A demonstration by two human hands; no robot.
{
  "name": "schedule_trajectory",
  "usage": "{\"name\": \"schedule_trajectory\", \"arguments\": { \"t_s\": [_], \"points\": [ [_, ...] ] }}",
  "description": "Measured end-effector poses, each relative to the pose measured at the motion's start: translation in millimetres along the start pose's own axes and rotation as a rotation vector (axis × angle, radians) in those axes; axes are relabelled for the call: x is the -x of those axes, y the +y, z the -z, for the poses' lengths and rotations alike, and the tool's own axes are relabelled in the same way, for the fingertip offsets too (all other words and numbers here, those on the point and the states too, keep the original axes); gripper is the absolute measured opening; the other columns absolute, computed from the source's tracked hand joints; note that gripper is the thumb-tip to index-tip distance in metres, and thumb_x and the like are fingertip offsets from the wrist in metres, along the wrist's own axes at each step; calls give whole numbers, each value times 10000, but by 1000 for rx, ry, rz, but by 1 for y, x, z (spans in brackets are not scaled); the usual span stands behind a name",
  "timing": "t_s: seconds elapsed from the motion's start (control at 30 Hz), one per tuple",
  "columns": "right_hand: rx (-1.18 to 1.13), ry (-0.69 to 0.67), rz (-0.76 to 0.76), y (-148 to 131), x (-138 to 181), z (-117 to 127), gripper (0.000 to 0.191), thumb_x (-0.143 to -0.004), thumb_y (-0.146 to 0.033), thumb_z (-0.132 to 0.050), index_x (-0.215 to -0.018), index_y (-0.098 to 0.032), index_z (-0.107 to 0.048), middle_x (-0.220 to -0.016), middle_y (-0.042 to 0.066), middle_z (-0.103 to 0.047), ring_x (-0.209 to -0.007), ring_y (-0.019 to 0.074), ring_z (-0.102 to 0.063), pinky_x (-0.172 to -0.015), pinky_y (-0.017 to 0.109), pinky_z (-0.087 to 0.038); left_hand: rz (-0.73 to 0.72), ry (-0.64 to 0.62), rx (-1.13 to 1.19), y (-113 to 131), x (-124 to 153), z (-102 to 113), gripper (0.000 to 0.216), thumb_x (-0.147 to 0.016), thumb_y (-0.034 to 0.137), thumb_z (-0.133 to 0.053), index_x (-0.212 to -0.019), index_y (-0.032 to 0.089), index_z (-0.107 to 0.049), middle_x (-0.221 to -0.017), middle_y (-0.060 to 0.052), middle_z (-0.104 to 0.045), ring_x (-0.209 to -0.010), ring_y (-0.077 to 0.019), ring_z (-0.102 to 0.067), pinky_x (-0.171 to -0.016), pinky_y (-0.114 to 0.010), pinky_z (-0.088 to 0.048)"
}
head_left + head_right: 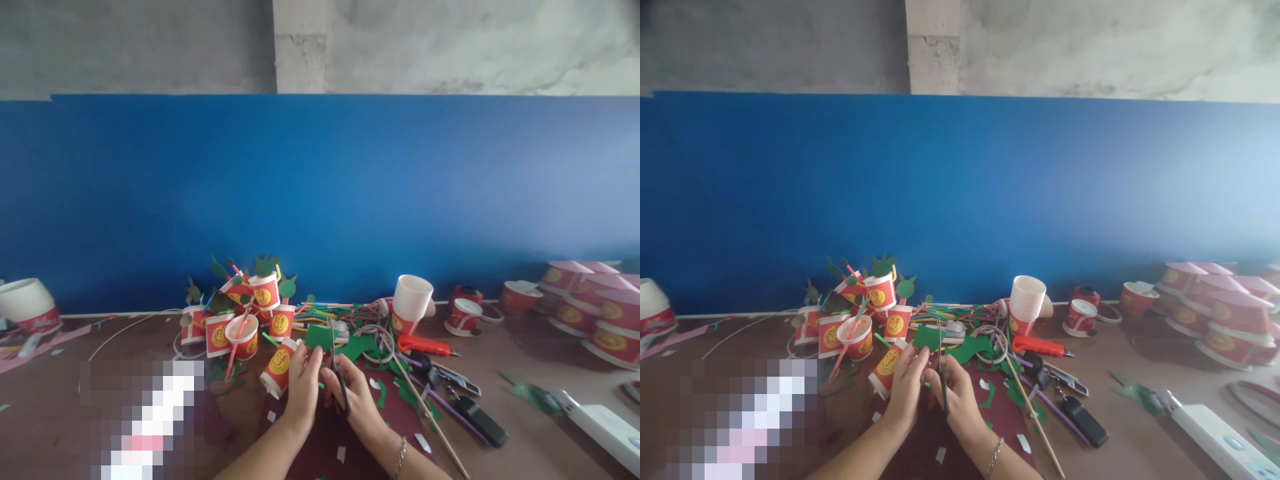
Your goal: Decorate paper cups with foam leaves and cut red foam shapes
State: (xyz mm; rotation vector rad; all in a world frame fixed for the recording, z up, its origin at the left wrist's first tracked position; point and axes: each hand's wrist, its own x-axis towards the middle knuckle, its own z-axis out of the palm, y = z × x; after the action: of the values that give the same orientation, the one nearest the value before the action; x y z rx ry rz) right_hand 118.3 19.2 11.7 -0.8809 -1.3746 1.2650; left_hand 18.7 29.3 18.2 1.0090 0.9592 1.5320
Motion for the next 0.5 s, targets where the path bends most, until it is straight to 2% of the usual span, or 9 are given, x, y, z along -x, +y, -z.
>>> {"name": "schedule_trajectory", "arguments": {
  "t_s": [0.17,0.43,0.5],
  "points": [
    [8,1,-16,-1,2,-1,350,-760,-497,-611,-732,-186,-451,-456,-67,-494,-397,76,-441,-402,179,-309,-4,7,1,1,-2,2,223,-768,389,-593,-784,171,-547,-686,10,-545,-648,-138,-524,-617,-233,-416],
    [23,15,-24,1,2,-2,354,-753,-501,-615,-749,-184,-459,-432,-75,-475,-366,69,-412,-373,175,-282,-20,43,-12,-2,-2,2,257,-764,426,-594,-781,177,-529,-668,15,-520,-623,-136,-511,-622,-247,-417],
    [19,12,-25,1,2,-2,348,-757,-494,-615,-746,-183,-459,-429,-77,-470,-361,67,-409,-367,171,-275,-18,85,-28,-1,-3,1,274,-735,434,-622,-744,179,-523,-651,18,-514,-613,-137,-503,-617,-248,-415]
  ]
}}
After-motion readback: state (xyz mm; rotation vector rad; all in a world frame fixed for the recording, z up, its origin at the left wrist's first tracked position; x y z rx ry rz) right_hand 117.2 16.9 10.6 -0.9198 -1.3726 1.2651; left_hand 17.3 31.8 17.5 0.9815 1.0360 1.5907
